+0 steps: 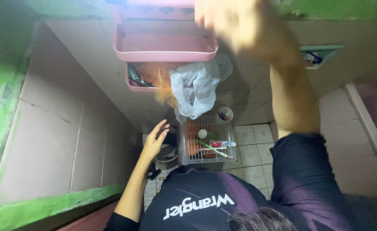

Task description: The person repeatedly moves bathroom supplies between a wall-mounted pink shelf and a clear plastic basket on the floor. They handle items such as a loofah, a cloth, a toothbrush, and small containers, placing them into the shelf and then removing them again in a repetitive cycle.

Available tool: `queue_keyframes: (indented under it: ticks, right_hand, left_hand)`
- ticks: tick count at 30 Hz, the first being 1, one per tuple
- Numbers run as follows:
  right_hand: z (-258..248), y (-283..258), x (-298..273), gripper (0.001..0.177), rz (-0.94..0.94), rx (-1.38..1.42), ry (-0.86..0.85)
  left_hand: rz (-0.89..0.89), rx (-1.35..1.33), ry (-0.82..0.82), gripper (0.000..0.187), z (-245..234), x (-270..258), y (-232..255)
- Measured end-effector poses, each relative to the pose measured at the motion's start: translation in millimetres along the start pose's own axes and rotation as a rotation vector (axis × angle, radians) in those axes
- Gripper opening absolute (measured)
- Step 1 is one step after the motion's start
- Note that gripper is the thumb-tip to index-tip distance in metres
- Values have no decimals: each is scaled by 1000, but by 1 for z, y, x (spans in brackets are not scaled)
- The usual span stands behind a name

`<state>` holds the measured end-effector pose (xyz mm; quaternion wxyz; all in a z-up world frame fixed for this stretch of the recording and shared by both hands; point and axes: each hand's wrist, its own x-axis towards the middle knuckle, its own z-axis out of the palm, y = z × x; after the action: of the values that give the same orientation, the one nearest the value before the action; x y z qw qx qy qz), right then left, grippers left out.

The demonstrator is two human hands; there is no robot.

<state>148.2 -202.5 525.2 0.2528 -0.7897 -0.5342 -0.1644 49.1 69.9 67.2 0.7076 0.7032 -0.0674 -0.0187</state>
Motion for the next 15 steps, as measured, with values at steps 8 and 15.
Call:
queue_keyframes:
  ticks: [8,15]
  right_hand:
    - [182,48,-118,65,661,-216,-100]
    - [238,97,-173,29,331,-100,334]
  left_hand:
    - [-91,-244,-52,61,13,46,35]
    - [-325,-636,-89,82,51,69,67]
